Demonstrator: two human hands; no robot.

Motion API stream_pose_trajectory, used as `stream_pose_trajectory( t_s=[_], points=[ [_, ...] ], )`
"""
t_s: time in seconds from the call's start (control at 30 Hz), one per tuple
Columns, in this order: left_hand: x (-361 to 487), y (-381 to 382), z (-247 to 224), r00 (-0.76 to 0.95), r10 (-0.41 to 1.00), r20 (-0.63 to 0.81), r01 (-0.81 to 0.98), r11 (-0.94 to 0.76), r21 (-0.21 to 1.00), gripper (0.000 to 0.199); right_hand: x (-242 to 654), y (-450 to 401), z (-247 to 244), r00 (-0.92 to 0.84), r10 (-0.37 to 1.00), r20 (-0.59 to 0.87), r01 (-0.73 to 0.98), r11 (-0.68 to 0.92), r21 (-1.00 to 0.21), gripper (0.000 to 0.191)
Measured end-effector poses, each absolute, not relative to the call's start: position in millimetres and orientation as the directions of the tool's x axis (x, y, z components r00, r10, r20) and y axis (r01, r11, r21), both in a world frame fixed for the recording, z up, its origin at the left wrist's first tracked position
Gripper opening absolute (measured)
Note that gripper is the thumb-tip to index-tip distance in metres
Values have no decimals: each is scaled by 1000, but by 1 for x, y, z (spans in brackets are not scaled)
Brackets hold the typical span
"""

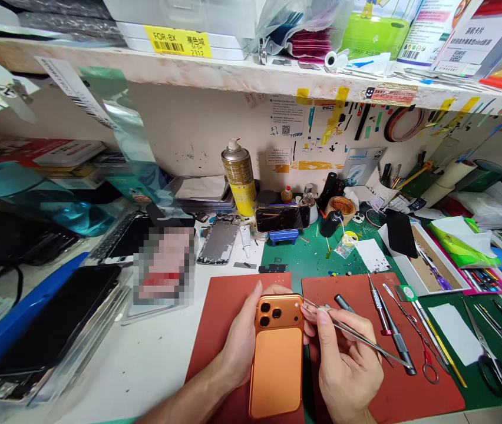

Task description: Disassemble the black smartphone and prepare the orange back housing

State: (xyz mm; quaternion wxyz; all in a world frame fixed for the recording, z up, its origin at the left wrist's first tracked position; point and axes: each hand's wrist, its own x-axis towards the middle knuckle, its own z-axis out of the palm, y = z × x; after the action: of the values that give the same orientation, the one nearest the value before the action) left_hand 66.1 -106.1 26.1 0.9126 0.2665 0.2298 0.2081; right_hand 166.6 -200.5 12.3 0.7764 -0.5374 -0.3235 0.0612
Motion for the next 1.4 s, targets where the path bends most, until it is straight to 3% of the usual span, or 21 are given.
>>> stream_pose_trajectory(
  t_s=[0.77, 1.4],
  points=[
    [66, -106, 26, 794, 510, -329, -252, 770, 586, 51, 170, -204, 7, 782, 526, 335, 125, 394, -911, 9],
    [66, -106, 27, 785, 520, -338, -251, 765, 593, 51, 170, -203, 8, 776, 529, 343, 126, 404, -906, 9]
  ],
)
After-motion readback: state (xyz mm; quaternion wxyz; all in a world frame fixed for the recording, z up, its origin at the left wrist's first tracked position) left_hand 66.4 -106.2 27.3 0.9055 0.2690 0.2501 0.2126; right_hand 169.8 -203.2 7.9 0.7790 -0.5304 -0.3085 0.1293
